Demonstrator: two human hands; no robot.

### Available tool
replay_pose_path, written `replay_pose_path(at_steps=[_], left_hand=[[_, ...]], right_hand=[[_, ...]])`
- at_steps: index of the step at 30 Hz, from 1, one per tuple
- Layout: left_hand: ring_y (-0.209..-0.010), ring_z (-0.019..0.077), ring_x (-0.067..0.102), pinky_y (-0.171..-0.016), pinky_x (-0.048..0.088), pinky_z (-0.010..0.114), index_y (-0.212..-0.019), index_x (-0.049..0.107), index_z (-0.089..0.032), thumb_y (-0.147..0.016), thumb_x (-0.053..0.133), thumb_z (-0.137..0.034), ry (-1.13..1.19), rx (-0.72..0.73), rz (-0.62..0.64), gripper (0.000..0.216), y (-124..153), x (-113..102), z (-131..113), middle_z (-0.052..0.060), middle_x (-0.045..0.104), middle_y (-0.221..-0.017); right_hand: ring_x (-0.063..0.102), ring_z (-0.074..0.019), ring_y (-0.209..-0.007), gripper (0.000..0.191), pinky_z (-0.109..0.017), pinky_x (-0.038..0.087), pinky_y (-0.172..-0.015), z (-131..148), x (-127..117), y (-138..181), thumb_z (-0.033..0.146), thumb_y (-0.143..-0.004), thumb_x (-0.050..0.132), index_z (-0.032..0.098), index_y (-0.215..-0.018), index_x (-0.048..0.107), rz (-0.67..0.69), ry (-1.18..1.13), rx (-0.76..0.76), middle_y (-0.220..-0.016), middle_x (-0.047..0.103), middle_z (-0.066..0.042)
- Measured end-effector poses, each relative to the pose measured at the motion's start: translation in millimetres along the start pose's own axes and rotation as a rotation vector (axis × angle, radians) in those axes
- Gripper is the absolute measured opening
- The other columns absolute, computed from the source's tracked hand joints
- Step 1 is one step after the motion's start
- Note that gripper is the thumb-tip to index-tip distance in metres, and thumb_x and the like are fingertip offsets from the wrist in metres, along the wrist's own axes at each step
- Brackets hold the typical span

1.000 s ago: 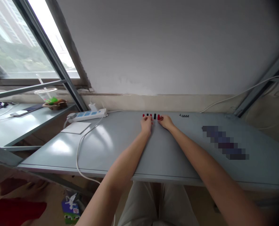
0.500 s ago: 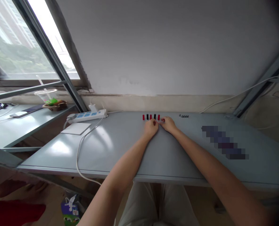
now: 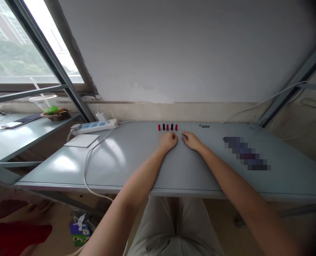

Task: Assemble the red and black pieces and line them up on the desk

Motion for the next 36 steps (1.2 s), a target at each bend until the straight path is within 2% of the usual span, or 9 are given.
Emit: replay_pose_path(at_steps=[3,11,22,32,36], left_hand=[[-0.066,0.0174,0.053,-0.068,0.041,0.029,-0.068,0.059,-0.018,-0.073,0.050,-0.025,0.006,0.008,-0.016,0.013,1.2,-0.7,-1.0,0.006,0.059,-0.067],[-0.069,0.0180,0.053,-0.072,0.040,0.030,-0.063,0.058,-0.018,-0.071,0.052,-0.023,0.123,-0.031,-0.014,0.010,2.5,-3.3,-3.1,0.005,0.057,-0.064],[-0.068,0.0176,0.053,-0.068,0.039,0.028,-0.069,0.060,-0.018,-0.073,0.049,-0.024,0.033,-0.004,0.007,0.013,1.2,-1.7,-1.7,0.005,0.058,-0.067],[-0.069,0.0169,0.054,-0.067,0.040,0.027,-0.073,0.061,-0.018,-0.075,0.049,-0.027,-0.056,-0.023,0.035,0.015,1.0,-1.7,-1.9,0.005,0.061,-0.070],[-0.067,0.0168,0.054,-0.066,0.040,0.028,-0.073,0.061,-0.018,-0.075,0.048,-0.027,-0.049,-0.006,0.026,0.016,0.7,-1.6,-2.0,0.005,0.061,-0.071]], right_hand=[[0.042,-0.0231,-0.118,0.040,-0.036,0.030,-0.100,0.6,-0.9,0.2,0.025,-0.084,0.041,0.009,-0.119,0.052,0.013,0.001,-0.004,-0.127,0.047,-0.015],[0.042,-0.0219,-0.119,0.039,-0.037,0.031,-0.100,-1.8,1.0,-1.2,0.024,-0.084,0.041,0.014,-0.119,0.053,0.009,0.023,-0.024,-0.126,0.049,-0.012],[0.042,-0.0228,-0.119,0.039,-0.037,0.031,-0.100,-1.3,0.7,-1.1,0.025,-0.084,0.040,0.011,-0.118,0.053,0.015,0.021,-0.027,-0.127,0.047,-0.015],[0.041,-0.0223,-0.119,0.039,-0.038,0.030,-0.100,-1.2,0.8,-0.6,0.025,-0.084,0.040,0.013,-0.119,0.053,0.022,0.024,-0.024,-0.127,0.047,-0.014],[0.041,-0.0224,-0.119,0.038,-0.039,0.030,-0.099,-2.0,2.1,-0.5,0.026,-0.084,0.041,0.017,-0.118,0.053,0.002,0.015,-0.017,-0.126,0.049,-0.011]])
Point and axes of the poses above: each hand's wrist, its own y-axis away from the middle knuckle, its own x-axis out of the palm, z = x × y, the point moved 3 cm from there along -y, towards the middle knuckle
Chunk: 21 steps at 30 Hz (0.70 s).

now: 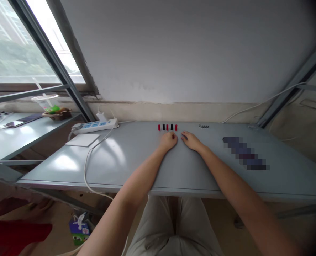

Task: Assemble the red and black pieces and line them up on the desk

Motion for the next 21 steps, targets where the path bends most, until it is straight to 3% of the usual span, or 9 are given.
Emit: replay_pose_path(at_steps=[16,18,21], left_hand=[[-0.068,0.0176,0.054,-0.067,0.040,0.028,-0.073,0.060,-0.017,-0.076,0.046,-0.025,0.001,0.028,-0.022,0.016,1,-3,-2,0.007,0.061,-0.072],[-0.071,0.0183,0.056,-0.069,0.041,0.029,-0.081,0.060,-0.017,-0.079,0.043,-0.025,-0.014,0.016,-0.066,0.019,2,-9,-6,0.008,0.062,-0.076],[-0.079,0.0190,0.057,-0.072,0.041,0.029,-0.108,0.052,-0.018,-0.083,0.038,-0.026,-0.060,-0.012,-0.138,0.030,4,-19,-15,0.009,0.063,-0.089]], right_hand=[[0.042,-0.0234,-0.119,0.039,-0.037,0.030,-0.100,0,0,0,0.025,-0.084,0.041,0.008,-0.118,0.053,0.006,0.003,-0.020,-0.126,0.048,-0.017],[0.042,-0.0227,-0.119,0.038,-0.036,0.030,-0.100,-1,2,-1,0.025,-0.084,0.040,0.010,-0.117,0.053,-0.001,0.001,-0.022,-0.126,0.048,-0.016],[0.042,-0.0223,-0.119,0.038,-0.039,0.031,-0.099,-4,6,-1,0.025,-0.085,0.040,0.014,-0.118,0.053,-0.004,0.018,-0.018,-0.127,0.048,-0.014]])
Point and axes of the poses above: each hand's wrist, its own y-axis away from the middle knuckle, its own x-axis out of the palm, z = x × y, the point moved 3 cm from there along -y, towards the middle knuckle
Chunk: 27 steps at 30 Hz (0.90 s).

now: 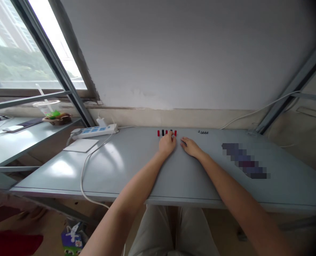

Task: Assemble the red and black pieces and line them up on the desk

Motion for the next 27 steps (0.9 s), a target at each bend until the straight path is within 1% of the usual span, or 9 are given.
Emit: replay_pose_path(at_steps=[3,5,7,9,12,14,18,22,27], left_hand=[[-0.083,0.0198,0.058,-0.073,0.041,0.030,-0.132,0.029,-0.021,-0.083,0.037,-0.025,-0.090,-0.002,0.054,0.049,-2,-3,-9,0.009,0.063,-0.094],[-0.083,0.0211,0.059,-0.073,0.042,0.031,-0.138,0.013,-0.021,-0.082,0.039,-0.023,-0.157,0.002,0.135,0.062,-5,-1,-13,0.010,0.063,-0.095],[-0.084,0.0226,0.059,-0.072,0.043,0.032,-0.140,0.004,-0.021,-0.080,0.041,-0.022,-0.201,-0.003,0.211,0.070,-8,3,-16,0.011,0.063,-0.095],[-0.085,0.0240,0.059,-0.073,0.043,0.033,-0.140,0.002,-0.020,-0.079,0.042,-0.021,-0.220,-0.018,0.262,0.072,-11,6,-19,0.012,0.063,-0.097],[-0.089,0.0260,0.059,-0.073,0.043,0.035,-0.139,0.012,-0.017,-0.080,0.041,-0.020,-0.240,-0.039,0.288,0.066,-16,9,-22,0.014,0.062,-0.098],[-0.090,0.0265,0.059,-0.073,0.043,0.035,-0.135,0.026,-0.016,-0.081,0.039,-0.018,-0.247,-0.034,0.253,0.056,-20,10,-23,0.016,0.060,-0.102],[-0.089,0.0247,0.059,-0.072,0.044,0.034,-0.110,0.054,-0.014,-0.081,0.034,-0.011,-0.168,0.022,0.134,0.035,-25,10,-20,0.016,0.059,-0.101],[-0.084,0.0206,0.059,-0.073,0.043,0.031,-0.096,0.060,-0.016,-0.080,0.041,-0.013,0.065,-0.010,0.058,0.026,-24,9,-14,0.013,0.063,-0.091],[-0.072,0.0140,0.058,-0.072,0.044,0.026,-0.089,0.063,-0.015,-0.076,0.048,-0.013,0.396,-0.036,0.063,0.019,-13,13,-8,0.007,0.065,-0.078]], right_hand=[[0.042,-0.0233,-0.119,0.038,-0.040,0.031,-0.099,-2,2,-1,0.026,-0.085,0.039,0.013,-0.118,0.053,-0.007,-0.009,0.002,-0.127,0.047,-0.014],[0.043,-0.0235,-0.118,0.037,-0.040,0.031,-0.098,-2,3,-1,0.027,-0.085,0.040,0.014,-0.117,0.054,-0.012,-0.021,-0.006,-0.126,0.048,-0.014],[0.044,-0.0239,-0.117,0.036,-0.040,0.032,-0.097,-3,3,-2,0.027,-0.085,0.039,0.015,-0.115,0.055,-0.017,-0.029,-0.015,-0.124,0.050,-0.013],[0.045,-0.0244,-0.116,0.036,-0.040,0.033,-0.097,-3,3,-2,0.028,-0.085,0.039,0.015,-0.114,0.055,-0.023,-0.038,-0.021,-0.123,0.051,-0.014],[0.046,-0.0248,-0.115,0.036,-0.040,0.034,-0.096,-2,2,-2,0.029,-0.085,0.039,0.014,-0.114,0.056,-0.031,-0.047,-0.017,-0.124,0.050,-0.015],[0.046,-0.0247,-0.114,0.036,-0.040,0.034,-0.096,-1,1,-1,0.027,-0.084,0.040,0.014,-0.114,0.056,-0.035,-0.047,-0.018,-0.123,0.050,-0.015],[0.048,-0.0241,-0.113,0.033,-0.040,0.034,-0.096,1,-2,1,0.023,-0.083,0.042,0.015,-0.111,0.057,-0.066,-0.065,-0.024,-0.119,0.054,-0.013],[0.052,-0.0237,-0.108,0.033,-0.038,0.039,-0.091,2,-8,0,0.022,-0.082,0.043,0.014,-0.111,0.057,-0.118,-0.132,0.034,-0.113,0.058,-0.014],[0.056,-0.0210,-0.100,0.031,-0.035,0.041,-0.086,7,-17,-1,0.025,-0.084,0.039,0.016,-0.108,0.057,-0.214,-0.241,0.104,-0.107,0.061,-0.012]])
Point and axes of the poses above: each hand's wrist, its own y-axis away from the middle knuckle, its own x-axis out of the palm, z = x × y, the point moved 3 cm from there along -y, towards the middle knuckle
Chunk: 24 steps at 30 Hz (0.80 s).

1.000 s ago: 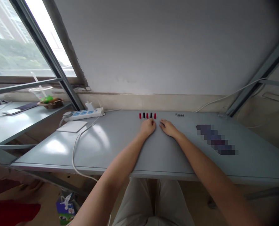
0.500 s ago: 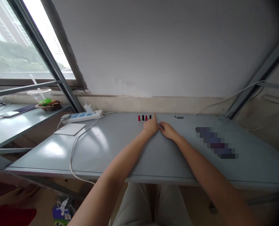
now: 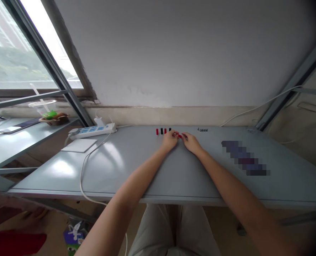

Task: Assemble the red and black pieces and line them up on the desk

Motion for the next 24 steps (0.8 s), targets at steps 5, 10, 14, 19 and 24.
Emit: replay_pose_path(at_steps=[5,10,14,19,24], left_hand=[[-0.063,0.0106,0.057,-0.064,0.045,0.023,-0.088,0.062,-0.013,-0.075,0.050,-0.013,0.276,-0.041,0.002,0.017,10,2,4,0.005,0.064,-0.072],[-0.058,0.0085,0.054,-0.055,0.043,0.020,-0.091,0.061,-0.013,-0.077,0.049,-0.015,0.407,-0.103,-0.054,0.018,15,-3,3,0.006,0.064,-0.075],[-0.062,0.0092,0.056,-0.053,0.043,0.018,-0.091,0.059,-0.011,-0.078,0.048,-0.013,0.478,-0.148,-0.085,0.018,14,0,7,0.007,0.063,-0.075],[-0.066,0.0110,0.058,-0.053,0.043,0.020,-0.093,0.058,-0.010,-0.079,0.047,-0.014,0.535,-0.189,-0.078,0.019,13,3,13,0.009,0.064,-0.075],[-0.063,0.0099,0.056,-0.054,0.044,0.021,-0.096,0.058,-0.011,-0.080,0.046,-0.016,0.478,-0.238,-0.096,0.021,12,1,17,0.008,0.065,-0.077]], right_hand=[[0.058,-0.0192,-0.093,0.027,-0.033,0.042,-0.083,6,-3,0,0.025,-0.084,0.038,0.017,-0.098,0.061,-0.004,-0.119,-0.023,-0.099,0.063,-0.010],[0.059,-0.0152,-0.067,0.030,-0.029,0.045,-0.068,-3,-1,-4,0.032,-0.084,0.038,0.015,-0.095,0.060,0.005,-0.329,0.078,-0.075,0.063,-0.007],[0.053,-0.0129,-0.054,0.032,-0.026,0.042,-0.055,-10,4,-8,0.036,-0.082,0.039,0.013,-0.093,0.059,0.032,-0.436,0.139,-0.065,0.059,-0.004],[0.056,-0.0132,-0.062,0.026,-0.026,0.044,-0.062,-7,1,-8,0.031,-0.081,0.042,0.014,-0.090,0.060,0.003,-0.409,0.117,-0.069,0.061,-0.005],[0.057,-0.0131,-0.072,0.022,-0.028,0.045,-0.071,-2,-5,-6,0.023,-0.079,0.047,0.016,-0.095,0.060,-0.004,-0.251,0.049,-0.086,0.063,-0.007]])
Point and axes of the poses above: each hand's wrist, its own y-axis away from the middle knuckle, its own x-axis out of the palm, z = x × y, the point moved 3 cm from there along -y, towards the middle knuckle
